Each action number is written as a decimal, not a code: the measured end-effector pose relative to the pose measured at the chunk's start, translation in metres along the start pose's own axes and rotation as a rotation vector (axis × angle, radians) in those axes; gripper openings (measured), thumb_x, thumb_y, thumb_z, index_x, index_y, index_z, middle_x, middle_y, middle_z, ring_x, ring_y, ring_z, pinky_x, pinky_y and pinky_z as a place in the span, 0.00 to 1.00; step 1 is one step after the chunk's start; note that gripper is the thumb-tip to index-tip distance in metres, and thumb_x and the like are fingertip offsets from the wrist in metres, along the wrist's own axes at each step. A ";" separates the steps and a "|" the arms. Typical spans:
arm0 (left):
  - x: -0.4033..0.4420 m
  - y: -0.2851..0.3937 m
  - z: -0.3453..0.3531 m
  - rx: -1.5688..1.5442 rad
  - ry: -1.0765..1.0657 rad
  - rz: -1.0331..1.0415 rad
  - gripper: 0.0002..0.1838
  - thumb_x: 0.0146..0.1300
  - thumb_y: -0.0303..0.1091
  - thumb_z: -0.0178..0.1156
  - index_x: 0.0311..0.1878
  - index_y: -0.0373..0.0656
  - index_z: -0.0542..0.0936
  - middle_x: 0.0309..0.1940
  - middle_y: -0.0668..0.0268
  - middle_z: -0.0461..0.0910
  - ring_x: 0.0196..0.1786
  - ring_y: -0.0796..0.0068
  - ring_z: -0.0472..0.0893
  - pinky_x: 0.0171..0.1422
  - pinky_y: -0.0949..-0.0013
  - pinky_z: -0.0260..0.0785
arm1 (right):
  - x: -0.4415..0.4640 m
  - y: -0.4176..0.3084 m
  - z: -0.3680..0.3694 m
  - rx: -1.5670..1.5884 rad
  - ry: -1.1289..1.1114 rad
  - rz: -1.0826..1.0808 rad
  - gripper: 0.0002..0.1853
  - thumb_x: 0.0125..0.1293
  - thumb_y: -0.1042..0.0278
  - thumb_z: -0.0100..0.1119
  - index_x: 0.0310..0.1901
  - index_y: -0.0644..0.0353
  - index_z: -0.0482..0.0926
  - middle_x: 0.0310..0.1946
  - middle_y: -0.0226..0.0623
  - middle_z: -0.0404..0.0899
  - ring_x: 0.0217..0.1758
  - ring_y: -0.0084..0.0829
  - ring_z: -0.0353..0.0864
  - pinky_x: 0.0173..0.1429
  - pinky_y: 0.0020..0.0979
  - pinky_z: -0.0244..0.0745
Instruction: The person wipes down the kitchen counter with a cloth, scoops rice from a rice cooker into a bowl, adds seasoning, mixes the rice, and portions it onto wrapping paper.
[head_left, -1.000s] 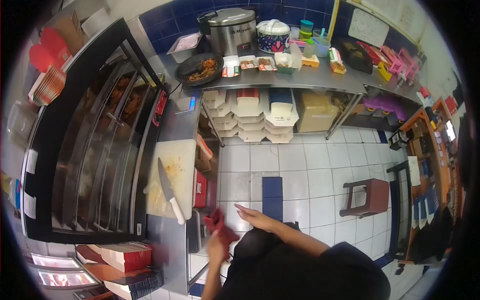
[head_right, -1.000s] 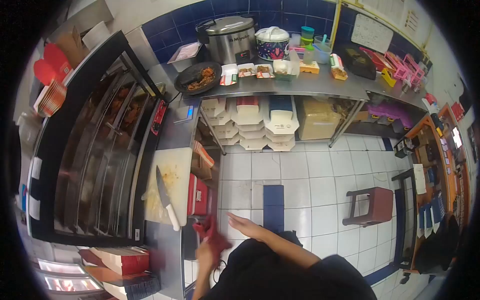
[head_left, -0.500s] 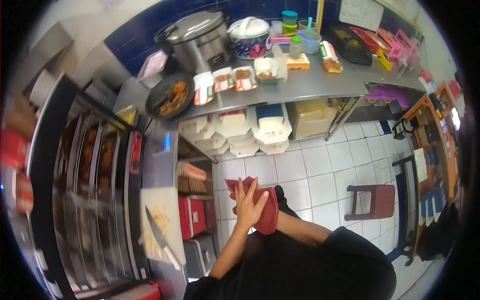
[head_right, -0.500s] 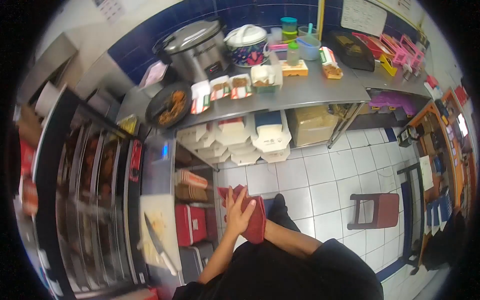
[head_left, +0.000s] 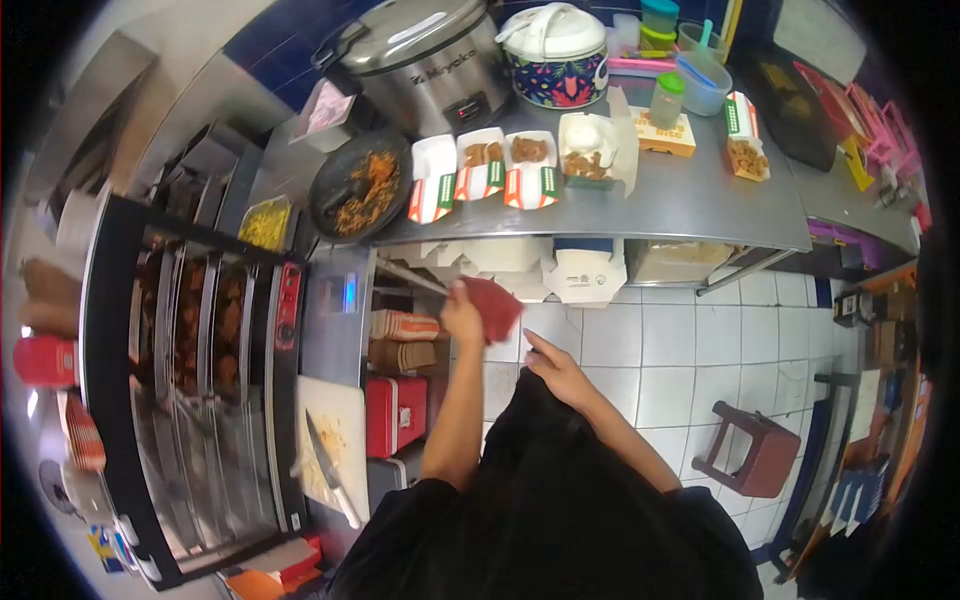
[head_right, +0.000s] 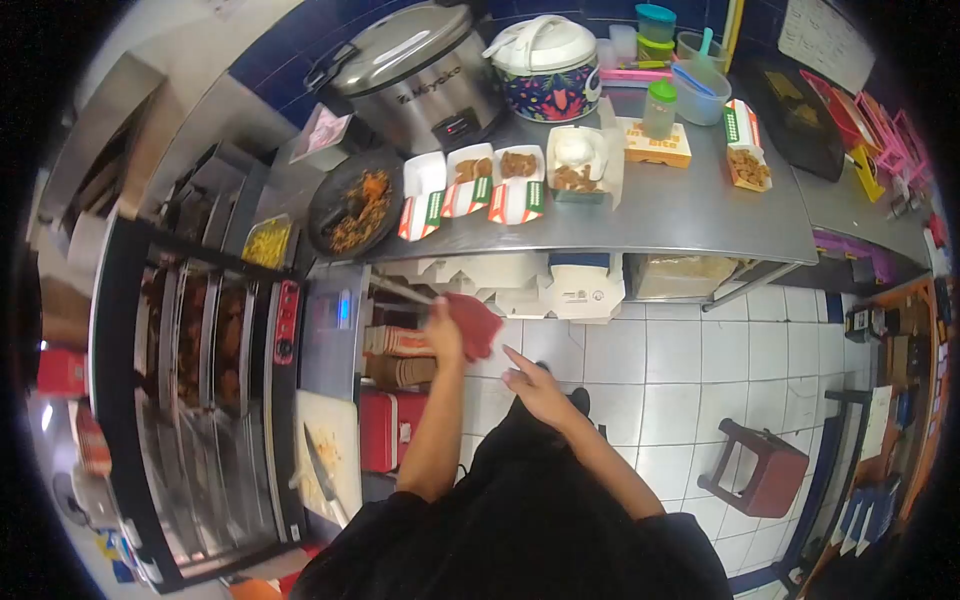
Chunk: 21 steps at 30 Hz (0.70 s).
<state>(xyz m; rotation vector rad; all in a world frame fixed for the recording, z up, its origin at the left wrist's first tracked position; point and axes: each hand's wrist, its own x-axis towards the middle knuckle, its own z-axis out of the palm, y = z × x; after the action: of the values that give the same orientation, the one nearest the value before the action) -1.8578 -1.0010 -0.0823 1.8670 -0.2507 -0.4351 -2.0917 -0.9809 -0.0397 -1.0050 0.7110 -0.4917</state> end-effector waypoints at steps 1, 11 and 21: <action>0.027 0.021 -0.001 0.136 0.105 0.095 0.31 0.72 0.55 0.58 0.46 0.27 0.83 0.37 0.48 0.86 0.40 0.59 0.84 0.49 0.58 0.74 | -0.001 -0.011 -0.017 -0.148 -0.035 -0.009 0.31 0.75 0.66 0.59 0.76 0.56 0.63 0.47 0.35 0.82 0.49 0.23 0.77 0.58 0.28 0.73; 0.115 0.025 0.133 0.834 0.368 0.303 0.25 0.70 0.43 0.54 0.66 0.42 0.75 0.71 0.52 0.68 0.68 0.47 0.70 0.69 0.47 0.61 | -0.121 0.080 -0.233 -0.329 0.752 0.578 0.23 0.71 0.53 0.57 0.61 0.59 0.81 0.44 0.35 0.84 0.46 0.30 0.83 0.41 0.30 0.78; 0.057 0.008 0.195 0.462 0.507 0.485 0.35 0.75 0.54 0.50 0.69 0.31 0.68 0.66 0.37 0.69 0.64 0.31 0.69 0.70 0.38 0.57 | -0.224 0.119 -0.241 0.087 1.100 1.033 0.19 0.67 0.53 0.56 0.53 0.55 0.80 0.47 0.35 0.79 0.49 0.38 0.82 0.48 0.51 0.77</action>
<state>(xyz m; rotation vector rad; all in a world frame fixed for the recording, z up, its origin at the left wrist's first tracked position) -1.8869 -1.1936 -0.1405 2.1990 -0.4685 0.4637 -2.4146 -0.9176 -0.1596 -0.0939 2.0095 -0.1012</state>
